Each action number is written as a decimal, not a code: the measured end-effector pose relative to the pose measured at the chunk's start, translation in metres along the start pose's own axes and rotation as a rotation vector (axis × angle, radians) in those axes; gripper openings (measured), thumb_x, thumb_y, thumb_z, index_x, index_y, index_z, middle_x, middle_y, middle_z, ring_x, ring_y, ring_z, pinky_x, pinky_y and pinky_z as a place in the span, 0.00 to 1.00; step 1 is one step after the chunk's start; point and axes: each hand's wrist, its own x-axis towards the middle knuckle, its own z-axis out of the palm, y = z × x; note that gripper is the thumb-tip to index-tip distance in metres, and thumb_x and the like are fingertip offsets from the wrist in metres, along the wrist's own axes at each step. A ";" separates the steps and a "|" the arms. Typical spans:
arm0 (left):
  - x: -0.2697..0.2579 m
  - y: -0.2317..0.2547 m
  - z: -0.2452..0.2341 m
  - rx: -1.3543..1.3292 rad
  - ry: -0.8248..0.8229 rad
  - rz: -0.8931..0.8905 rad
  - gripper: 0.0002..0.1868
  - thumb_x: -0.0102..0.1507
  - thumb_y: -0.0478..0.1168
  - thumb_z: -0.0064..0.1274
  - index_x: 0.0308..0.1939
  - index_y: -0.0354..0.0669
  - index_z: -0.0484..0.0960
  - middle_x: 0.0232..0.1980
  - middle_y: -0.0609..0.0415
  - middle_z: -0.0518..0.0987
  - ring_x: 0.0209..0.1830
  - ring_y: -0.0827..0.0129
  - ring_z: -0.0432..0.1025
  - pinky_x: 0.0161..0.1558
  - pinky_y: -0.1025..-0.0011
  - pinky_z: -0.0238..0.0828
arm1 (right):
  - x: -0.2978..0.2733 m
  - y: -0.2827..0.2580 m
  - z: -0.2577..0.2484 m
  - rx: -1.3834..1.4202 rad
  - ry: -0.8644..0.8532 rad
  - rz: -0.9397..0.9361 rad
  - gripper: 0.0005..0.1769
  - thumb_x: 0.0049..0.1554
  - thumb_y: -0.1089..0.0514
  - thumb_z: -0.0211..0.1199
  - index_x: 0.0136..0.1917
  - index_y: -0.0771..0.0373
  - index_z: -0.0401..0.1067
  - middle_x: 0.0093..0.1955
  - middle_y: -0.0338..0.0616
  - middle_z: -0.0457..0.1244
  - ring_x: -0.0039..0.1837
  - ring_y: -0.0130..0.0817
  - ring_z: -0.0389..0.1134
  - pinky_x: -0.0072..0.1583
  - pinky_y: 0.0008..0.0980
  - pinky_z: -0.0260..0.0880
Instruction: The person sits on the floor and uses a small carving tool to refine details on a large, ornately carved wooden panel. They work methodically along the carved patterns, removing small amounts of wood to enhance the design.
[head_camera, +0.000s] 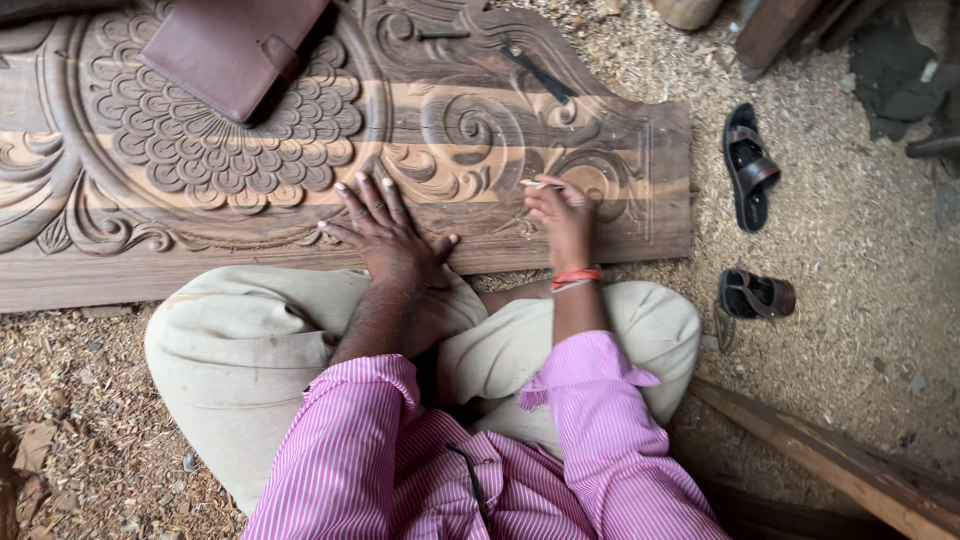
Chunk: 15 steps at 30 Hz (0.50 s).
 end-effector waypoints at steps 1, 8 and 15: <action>0.000 0.000 0.000 -0.001 0.003 0.000 0.69 0.52 0.88 0.35 0.83 0.51 0.31 0.84 0.43 0.22 0.80 0.35 0.15 0.63 0.16 0.25 | 0.000 0.006 0.003 -0.042 0.006 -0.016 0.17 0.60 0.55 0.65 0.59 0.67 0.76 0.47 0.44 0.73 0.46 0.27 0.74 0.49 0.24 0.73; 0.000 -0.002 -0.002 -0.004 -0.013 -0.001 0.70 0.52 0.88 0.35 0.83 0.50 0.31 0.84 0.44 0.23 0.80 0.35 0.16 0.62 0.15 0.26 | -0.004 0.015 0.045 -0.419 -0.054 -0.218 0.16 0.60 0.57 0.67 0.59 0.66 0.81 0.41 0.39 0.70 0.42 0.19 0.65 0.45 0.23 0.65; -0.001 -0.002 -0.004 0.019 -0.003 -0.007 0.69 0.53 0.87 0.37 0.83 0.50 0.32 0.85 0.43 0.25 0.82 0.36 0.19 0.64 0.17 0.27 | 0.005 0.028 0.065 -0.522 -0.143 -0.443 0.12 0.61 0.58 0.64 0.55 0.66 0.79 0.46 0.39 0.73 0.47 0.21 0.72 0.51 0.25 0.73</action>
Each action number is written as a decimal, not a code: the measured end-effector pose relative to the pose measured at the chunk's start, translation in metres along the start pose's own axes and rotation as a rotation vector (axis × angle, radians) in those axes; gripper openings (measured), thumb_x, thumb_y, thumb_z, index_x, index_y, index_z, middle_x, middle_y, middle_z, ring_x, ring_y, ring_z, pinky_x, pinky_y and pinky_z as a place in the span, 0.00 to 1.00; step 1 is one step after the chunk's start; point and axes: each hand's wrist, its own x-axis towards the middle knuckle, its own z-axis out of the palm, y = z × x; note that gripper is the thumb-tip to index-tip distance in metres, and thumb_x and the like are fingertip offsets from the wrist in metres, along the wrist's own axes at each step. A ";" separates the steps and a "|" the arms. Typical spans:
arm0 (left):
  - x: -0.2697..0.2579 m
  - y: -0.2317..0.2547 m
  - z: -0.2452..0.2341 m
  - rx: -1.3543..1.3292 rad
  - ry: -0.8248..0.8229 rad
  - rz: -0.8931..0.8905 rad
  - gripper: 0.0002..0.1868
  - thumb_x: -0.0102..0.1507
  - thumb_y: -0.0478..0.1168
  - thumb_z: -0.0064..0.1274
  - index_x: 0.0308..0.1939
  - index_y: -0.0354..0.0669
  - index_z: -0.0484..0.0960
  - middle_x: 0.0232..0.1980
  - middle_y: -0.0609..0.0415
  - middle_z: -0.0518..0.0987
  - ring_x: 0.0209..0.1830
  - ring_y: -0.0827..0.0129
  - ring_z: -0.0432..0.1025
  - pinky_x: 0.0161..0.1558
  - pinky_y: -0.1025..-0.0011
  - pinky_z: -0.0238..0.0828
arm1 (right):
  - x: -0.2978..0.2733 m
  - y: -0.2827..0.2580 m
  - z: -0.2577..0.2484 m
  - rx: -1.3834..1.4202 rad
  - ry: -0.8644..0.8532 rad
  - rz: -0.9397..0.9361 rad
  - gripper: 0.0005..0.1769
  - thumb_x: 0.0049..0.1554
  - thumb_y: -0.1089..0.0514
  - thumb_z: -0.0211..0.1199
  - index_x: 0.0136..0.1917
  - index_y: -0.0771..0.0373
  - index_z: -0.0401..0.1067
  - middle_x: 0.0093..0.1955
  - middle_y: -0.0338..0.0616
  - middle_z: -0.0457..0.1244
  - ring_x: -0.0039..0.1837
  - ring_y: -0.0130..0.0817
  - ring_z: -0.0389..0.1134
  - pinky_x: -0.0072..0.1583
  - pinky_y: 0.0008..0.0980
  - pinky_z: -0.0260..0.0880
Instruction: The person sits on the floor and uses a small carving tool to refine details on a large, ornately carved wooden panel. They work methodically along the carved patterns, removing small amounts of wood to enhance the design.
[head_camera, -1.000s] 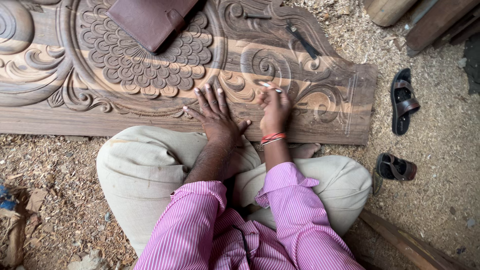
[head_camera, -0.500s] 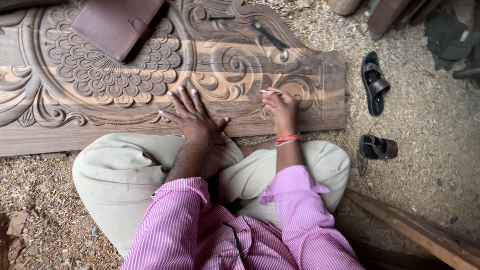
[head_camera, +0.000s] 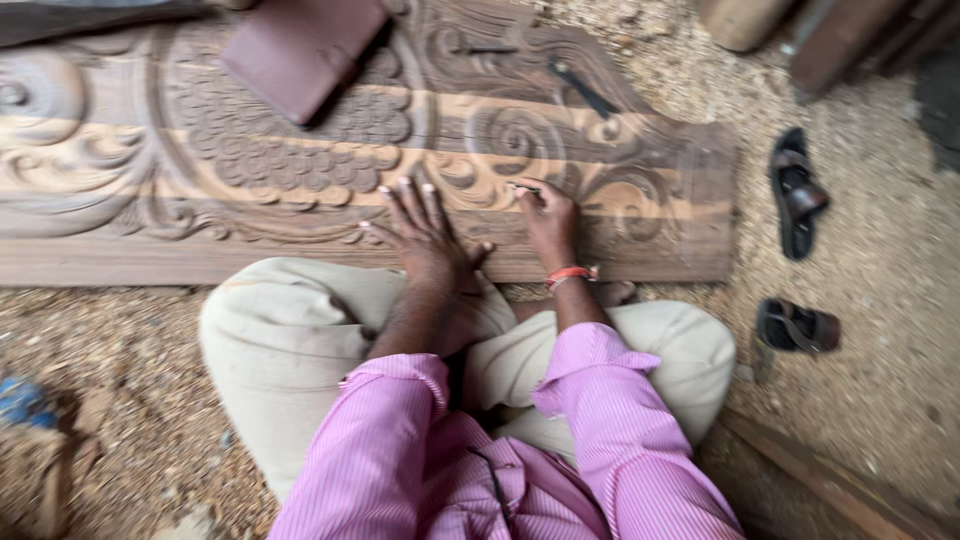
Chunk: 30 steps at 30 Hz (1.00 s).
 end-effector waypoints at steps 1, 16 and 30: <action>0.000 -0.003 -0.001 0.007 0.000 -0.002 0.69 0.53 0.87 0.37 0.83 0.50 0.32 0.85 0.44 0.26 0.82 0.37 0.19 0.64 0.17 0.27 | 0.002 0.004 0.005 -0.002 -0.005 0.019 0.12 0.61 0.58 0.63 0.55 0.66 0.79 0.46 0.39 0.73 0.47 0.22 0.72 0.51 0.26 0.73; -0.010 -0.001 -0.012 -0.004 -0.036 -0.026 0.66 0.55 0.86 0.34 0.82 0.51 0.30 0.84 0.45 0.20 0.81 0.37 0.16 0.64 0.16 0.29 | -0.004 -0.016 -0.006 -0.247 0.042 0.002 0.10 0.61 0.57 0.67 0.53 0.63 0.80 0.45 0.49 0.72 0.46 0.35 0.74 0.50 0.33 0.72; -0.010 -0.001 -0.014 -0.012 -0.061 -0.024 0.67 0.55 0.86 0.33 0.82 0.50 0.28 0.84 0.43 0.19 0.81 0.36 0.14 0.64 0.17 0.29 | -0.004 -0.029 -0.006 -0.178 0.066 0.129 0.12 0.59 0.54 0.69 0.55 0.60 0.82 0.38 0.42 0.71 0.39 0.24 0.68 0.43 0.26 0.67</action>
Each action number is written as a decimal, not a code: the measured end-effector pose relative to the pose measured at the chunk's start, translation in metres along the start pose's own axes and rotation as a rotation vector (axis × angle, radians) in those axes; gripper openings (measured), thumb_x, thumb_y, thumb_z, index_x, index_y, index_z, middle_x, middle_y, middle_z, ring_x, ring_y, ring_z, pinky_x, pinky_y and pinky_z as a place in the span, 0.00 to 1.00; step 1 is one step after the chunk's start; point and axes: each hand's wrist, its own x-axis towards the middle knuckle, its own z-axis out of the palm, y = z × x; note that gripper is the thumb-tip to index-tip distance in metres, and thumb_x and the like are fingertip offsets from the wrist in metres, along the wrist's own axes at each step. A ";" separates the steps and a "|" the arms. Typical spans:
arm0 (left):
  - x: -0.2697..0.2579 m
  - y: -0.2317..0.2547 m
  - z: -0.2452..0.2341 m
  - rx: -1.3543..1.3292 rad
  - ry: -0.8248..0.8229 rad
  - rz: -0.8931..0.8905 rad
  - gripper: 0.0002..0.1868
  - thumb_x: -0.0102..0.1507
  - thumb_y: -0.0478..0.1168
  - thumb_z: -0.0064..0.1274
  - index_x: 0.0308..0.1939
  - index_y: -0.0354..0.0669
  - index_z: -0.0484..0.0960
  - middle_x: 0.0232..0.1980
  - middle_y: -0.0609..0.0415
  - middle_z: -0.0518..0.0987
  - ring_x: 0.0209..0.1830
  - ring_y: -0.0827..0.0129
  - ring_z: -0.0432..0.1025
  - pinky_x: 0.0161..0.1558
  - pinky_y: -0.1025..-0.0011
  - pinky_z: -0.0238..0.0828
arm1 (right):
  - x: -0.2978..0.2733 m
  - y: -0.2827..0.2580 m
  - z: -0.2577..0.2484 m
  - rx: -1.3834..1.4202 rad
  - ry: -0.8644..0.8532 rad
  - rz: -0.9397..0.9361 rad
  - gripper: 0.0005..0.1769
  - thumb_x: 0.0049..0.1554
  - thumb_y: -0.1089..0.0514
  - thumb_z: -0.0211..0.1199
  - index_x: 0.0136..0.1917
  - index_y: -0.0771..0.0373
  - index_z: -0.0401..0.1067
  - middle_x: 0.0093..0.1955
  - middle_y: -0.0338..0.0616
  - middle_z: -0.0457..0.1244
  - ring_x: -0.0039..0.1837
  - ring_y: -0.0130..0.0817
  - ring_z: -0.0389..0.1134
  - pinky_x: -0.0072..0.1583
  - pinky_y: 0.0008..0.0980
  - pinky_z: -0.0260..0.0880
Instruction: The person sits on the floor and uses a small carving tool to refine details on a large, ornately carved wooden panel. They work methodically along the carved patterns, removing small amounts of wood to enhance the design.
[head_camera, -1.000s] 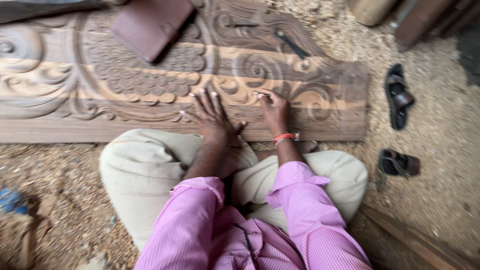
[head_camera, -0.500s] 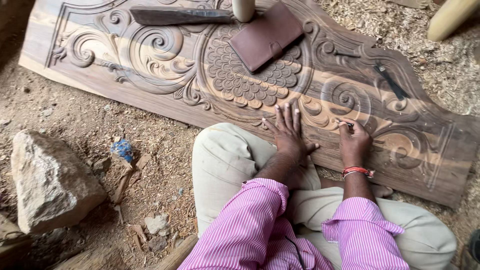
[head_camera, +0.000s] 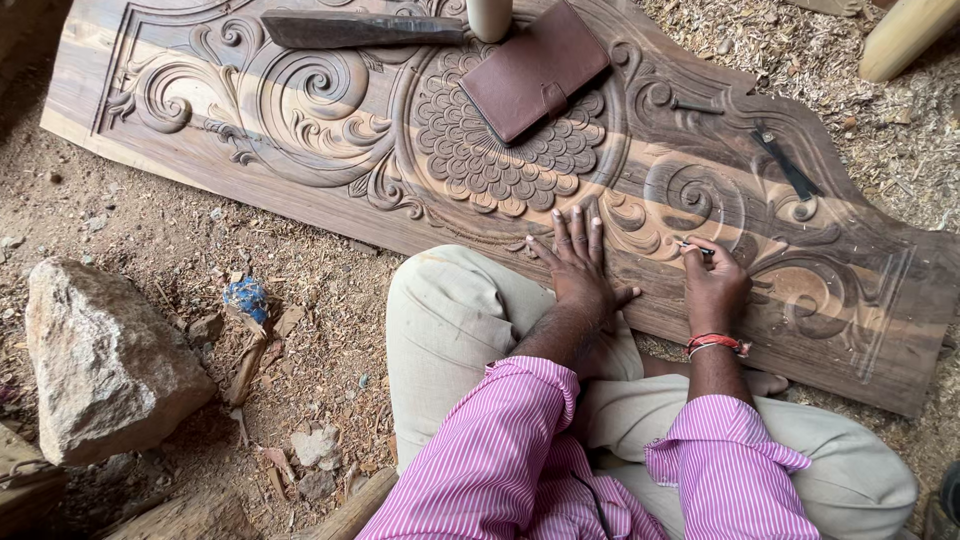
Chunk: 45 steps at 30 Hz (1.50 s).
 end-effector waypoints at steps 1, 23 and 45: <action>0.000 0.000 0.000 0.001 0.002 -0.002 0.67 0.55 0.86 0.33 0.82 0.50 0.28 0.84 0.43 0.19 0.81 0.36 0.14 0.64 0.17 0.30 | 0.000 -0.001 0.000 -0.021 -0.002 0.002 0.12 0.60 0.54 0.69 0.54 0.60 0.82 0.38 0.42 0.71 0.38 0.24 0.68 0.42 0.26 0.67; 0.011 0.001 0.012 0.033 0.015 0.016 0.69 0.55 0.87 0.32 0.82 0.47 0.28 0.84 0.41 0.21 0.82 0.37 0.18 0.63 0.17 0.27 | 0.001 -0.020 0.004 -0.064 -0.025 0.073 0.13 0.58 0.50 0.67 0.51 0.60 0.81 0.35 0.44 0.70 0.37 0.30 0.70 0.41 0.33 0.68; 0.013 0.004 0.012 0.015 -0.023 0.023 0.70 0.54 0.87 0.33 0.82 0.48 0.25 0.84 0.41 0.20 0.81 0.37 0.15 0.63 0.16 0.25 | 0.003 -0.007 0.005 -0.007 -0.014 -0.042 0.10 0.59 0.56 0.66 0.51 0.64 0.80 0.41 0.46 0.73 0.40 0.30 0.73 0.45 0.31 0.73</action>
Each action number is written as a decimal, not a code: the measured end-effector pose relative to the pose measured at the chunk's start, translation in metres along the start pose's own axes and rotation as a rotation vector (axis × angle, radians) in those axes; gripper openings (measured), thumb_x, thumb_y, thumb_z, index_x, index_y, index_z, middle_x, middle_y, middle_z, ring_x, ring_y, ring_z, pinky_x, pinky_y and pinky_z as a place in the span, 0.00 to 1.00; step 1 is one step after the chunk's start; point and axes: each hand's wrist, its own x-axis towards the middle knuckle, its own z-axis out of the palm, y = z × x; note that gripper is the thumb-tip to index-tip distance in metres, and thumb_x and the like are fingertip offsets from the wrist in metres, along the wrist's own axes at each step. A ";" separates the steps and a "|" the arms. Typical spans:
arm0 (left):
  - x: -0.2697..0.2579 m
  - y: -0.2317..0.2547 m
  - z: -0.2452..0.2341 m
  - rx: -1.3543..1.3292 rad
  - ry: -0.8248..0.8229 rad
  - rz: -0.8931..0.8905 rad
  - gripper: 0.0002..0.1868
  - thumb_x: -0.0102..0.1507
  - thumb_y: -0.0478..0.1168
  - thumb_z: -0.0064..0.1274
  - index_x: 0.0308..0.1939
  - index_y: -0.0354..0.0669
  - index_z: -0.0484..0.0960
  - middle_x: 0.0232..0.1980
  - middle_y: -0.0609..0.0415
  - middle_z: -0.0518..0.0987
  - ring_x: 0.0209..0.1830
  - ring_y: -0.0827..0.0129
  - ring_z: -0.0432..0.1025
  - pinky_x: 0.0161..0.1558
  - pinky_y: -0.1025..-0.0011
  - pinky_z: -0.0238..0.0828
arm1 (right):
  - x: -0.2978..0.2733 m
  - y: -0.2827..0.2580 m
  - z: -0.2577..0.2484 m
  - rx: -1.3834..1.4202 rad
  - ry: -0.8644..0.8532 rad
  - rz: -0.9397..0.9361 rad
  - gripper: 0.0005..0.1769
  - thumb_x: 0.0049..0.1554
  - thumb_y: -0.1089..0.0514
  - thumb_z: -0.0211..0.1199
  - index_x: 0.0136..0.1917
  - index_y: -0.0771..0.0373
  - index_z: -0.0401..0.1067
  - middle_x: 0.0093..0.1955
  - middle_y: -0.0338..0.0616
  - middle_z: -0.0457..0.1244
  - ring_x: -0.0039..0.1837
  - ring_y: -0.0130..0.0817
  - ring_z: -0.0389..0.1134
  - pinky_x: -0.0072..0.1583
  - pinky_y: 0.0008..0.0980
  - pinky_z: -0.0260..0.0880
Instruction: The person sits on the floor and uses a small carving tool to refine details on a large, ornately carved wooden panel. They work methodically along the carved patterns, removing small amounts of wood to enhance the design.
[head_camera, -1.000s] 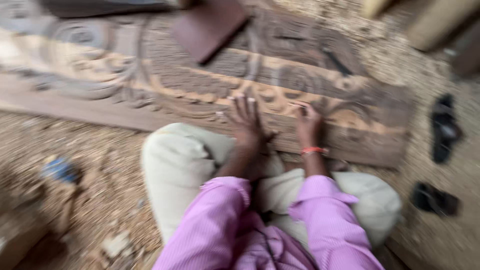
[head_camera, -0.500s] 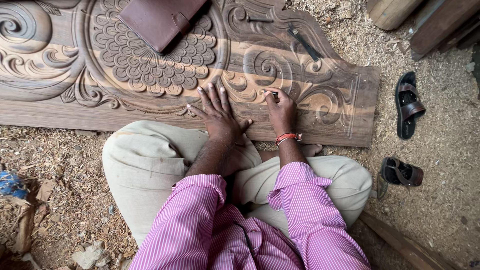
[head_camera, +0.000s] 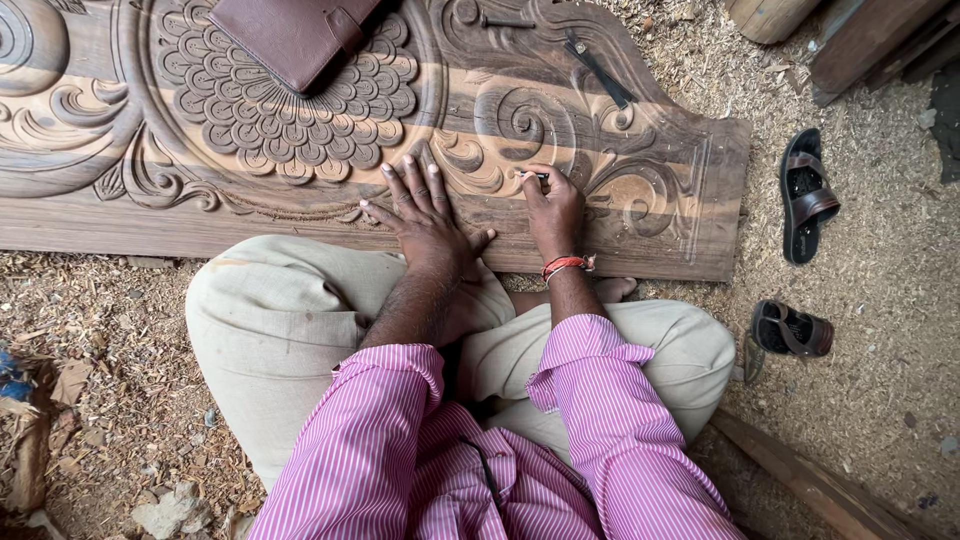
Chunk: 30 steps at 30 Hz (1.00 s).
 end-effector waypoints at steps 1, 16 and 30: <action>0.000 0.000 0.000 0.001 -0.002 0.000 0.70 0.54 0.87 0.33 0.82 0.48 0.25 0.84 0.41 0.19 0.81 0.37 0.15 0.63 0.16 0.25 | 0.000 0.001 0.000 -0.007 0.001 -0.004 0.10 0.58 0.57 0.66 0.51 0.64 0.79 0.41 0.46 0.73 0.40 0.30 0.73 0.45 0.31 0.73; -0.001 -0.001 -0.002 -0.021 0.007 -0.001 0.70 0.54 0.87 0.35 0.82 0.48 0.25 0.84 0.42 0.19 0.81 0.36 0.15 0.64 0.17 0.25 | 0.000 0.013 0.004 -0.003 -0.051 -0.113 0.07 0.59 0.62 0.65 0.50 0.64 0.79 0.43 0.45 0.73 0.42 0.28 0.75 0.46 0.29 0.74; -0.001 -0.001 -0.001 -0.005 -0.006 -0.010 0.70 0.54 0.87 0.34 0.82 0.49 0.25 0.83 0.42 0.19 0.81 0.38 0.15 0.63 0.16 0.26 | -0.003 0.005 0.005 0.031 -0.080 -0.083 0.09 0.61 0.59 0.66 0.54 0.65 0.78 0.47 0.46 0.73 0.44 0.28 0.74 0.47 0.29 0.74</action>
